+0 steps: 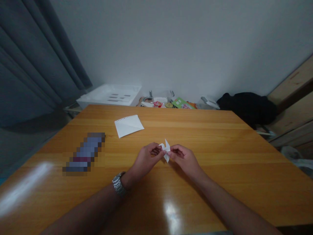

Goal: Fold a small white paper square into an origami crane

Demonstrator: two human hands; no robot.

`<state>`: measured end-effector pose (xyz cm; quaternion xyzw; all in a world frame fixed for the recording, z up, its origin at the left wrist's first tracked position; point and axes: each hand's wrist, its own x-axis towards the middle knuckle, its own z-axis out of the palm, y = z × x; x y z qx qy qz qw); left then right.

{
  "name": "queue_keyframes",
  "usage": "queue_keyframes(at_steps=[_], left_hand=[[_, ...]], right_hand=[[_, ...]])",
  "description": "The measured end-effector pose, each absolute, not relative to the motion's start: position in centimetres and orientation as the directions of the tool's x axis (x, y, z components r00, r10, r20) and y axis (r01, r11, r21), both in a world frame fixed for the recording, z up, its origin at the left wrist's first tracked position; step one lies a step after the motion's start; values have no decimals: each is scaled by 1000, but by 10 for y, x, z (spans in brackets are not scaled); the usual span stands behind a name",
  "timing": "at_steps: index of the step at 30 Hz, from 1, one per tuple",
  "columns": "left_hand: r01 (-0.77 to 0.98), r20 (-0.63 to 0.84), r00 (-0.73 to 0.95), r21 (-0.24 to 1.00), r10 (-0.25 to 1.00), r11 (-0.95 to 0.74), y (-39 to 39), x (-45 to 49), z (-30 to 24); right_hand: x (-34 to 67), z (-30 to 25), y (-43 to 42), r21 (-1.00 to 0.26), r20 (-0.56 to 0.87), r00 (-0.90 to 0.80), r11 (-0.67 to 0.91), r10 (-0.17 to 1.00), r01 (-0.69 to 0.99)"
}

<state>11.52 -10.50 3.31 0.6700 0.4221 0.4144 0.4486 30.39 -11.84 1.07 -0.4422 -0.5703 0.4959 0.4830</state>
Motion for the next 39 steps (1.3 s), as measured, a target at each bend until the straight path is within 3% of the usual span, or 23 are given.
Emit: queue_keyframes(at_steps=[16, 21, 26, 33, 36, 39], left_hand=[[144, 176, 262, 965, 949, -219, -101, 113, 24], [102, 184, 178, 974, 967, -204, -100, 113, 27], [149, 208, 200, 959, 957, -239, -102, 113, 25], [269, 320, 279, 879, 905, -394, -106, 113, 25], [237, 272, 331, 903, 904, -358, -109, 115, 27], [211, 274, 341, 910, 899, -358, -109, 115, 27]], right_hand=[[303, 5, -114, -988, 154, -77, 151, 985, -36], [300, 6, -118, -985, 127, -124, 140, 984, 102], [299, 9, -122, -975, 118, -193, 150, 974, 161], [296, 12, -123, -996, 75, -235, 63, 969, -55], [295, 13, -124, -986, 21, -250, -22, 968, -167], [296, 15, -123, -984, -1, -236, -43, 972, -175]])
